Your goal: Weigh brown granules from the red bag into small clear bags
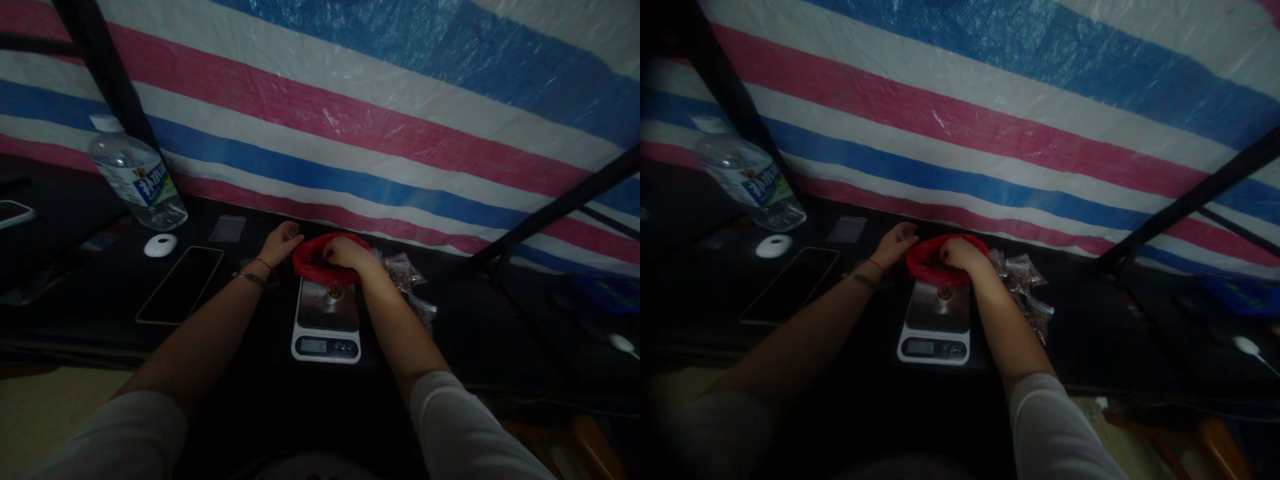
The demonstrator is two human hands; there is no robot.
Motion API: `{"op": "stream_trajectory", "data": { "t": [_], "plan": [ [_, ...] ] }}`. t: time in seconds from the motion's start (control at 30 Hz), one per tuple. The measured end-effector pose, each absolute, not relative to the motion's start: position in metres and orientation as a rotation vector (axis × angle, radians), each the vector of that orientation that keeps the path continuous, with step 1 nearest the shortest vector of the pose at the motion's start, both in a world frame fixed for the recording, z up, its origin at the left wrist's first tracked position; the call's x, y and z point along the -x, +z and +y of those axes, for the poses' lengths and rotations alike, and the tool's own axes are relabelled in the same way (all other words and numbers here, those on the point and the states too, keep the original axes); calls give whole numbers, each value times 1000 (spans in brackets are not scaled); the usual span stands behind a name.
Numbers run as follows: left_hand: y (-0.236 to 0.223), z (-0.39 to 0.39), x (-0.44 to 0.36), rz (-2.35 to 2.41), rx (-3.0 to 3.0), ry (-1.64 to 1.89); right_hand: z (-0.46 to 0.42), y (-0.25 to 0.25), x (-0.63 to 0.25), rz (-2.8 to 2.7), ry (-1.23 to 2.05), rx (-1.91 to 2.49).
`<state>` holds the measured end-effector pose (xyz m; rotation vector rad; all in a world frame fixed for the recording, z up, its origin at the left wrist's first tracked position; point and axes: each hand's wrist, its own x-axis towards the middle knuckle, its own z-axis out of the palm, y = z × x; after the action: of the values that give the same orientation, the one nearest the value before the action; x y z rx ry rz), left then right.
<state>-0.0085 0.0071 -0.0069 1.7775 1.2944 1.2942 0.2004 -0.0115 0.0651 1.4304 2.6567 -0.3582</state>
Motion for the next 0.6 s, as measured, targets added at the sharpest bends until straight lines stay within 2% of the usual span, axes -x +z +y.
{"op": "stream_trajectory", "data": {
  "t": [0.3, 0.6],
  "plan": [
    [-9, 8, 9, 1287, -1778, 1301, -25, 75, -205, 2728, -392, -1460],
    [-2, 2, 6, 1279, -1768, 1292, -116, 128, -212, 2922, -389, -1385]
  ]
}}
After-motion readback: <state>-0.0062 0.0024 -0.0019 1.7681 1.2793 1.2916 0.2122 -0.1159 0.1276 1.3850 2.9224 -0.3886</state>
